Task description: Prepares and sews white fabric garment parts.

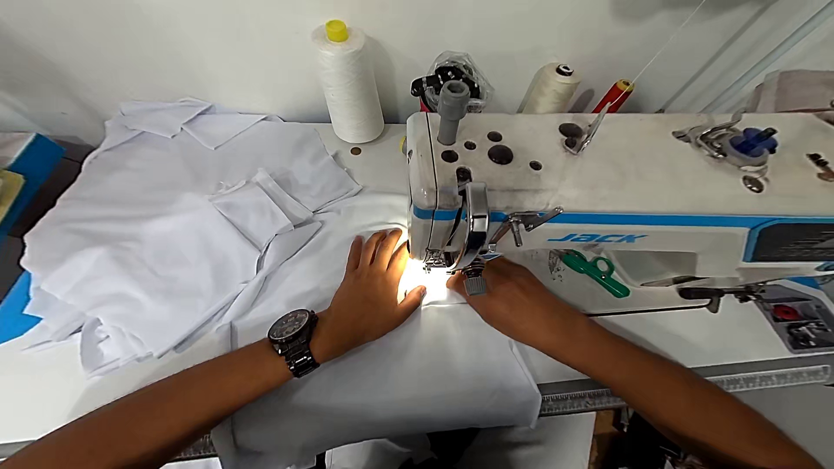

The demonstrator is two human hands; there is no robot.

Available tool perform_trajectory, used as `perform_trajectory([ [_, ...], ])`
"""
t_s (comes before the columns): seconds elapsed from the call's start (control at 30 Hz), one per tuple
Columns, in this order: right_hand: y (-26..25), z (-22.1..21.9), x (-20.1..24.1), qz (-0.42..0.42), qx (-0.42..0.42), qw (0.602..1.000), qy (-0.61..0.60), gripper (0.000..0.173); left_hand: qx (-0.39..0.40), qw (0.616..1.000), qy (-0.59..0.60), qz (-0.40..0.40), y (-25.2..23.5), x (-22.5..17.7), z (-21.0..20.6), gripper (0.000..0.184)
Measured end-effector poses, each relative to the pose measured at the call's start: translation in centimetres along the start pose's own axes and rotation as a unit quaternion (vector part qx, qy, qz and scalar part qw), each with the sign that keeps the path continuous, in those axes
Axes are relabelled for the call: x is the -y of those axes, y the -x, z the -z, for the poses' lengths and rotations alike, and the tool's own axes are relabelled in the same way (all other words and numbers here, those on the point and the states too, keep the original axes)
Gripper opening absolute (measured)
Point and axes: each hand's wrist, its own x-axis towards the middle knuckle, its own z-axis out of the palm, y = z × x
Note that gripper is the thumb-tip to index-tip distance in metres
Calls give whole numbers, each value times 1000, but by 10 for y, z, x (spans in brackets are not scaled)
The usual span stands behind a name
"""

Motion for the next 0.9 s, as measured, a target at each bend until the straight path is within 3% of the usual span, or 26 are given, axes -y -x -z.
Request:
perform_trajectory([
  [0.17,-8,-28,1,13,-26,994,-102,19,-43,998,46,-9,5,-1,1,63],
  [0.23,-7,-36,-5,-6,-21,989,-146,18,-82,988,91,-91,9,12,8,42],
  [0.3,-6,-37,-10,-5,-14,985,-170,17,-59,966,135,-214,8,34,18,23],
  [0.4,2,-41,-14,4,-1,980,-197,17,-21,938,156,-309,2,49,19,17],
  [0.57,1,-38,-14,27,21,981,-193,23,-63,939,114,-318,2,45,20,21],
  [0.73,-5,-35,-10,-16,96,975,-199,25,-142,932,159,-292,4,28,23,17],
  [0.9,-16,-25,-2,68,117,983,-121,30,-166,926,164,-298,6,16,16,15],
])
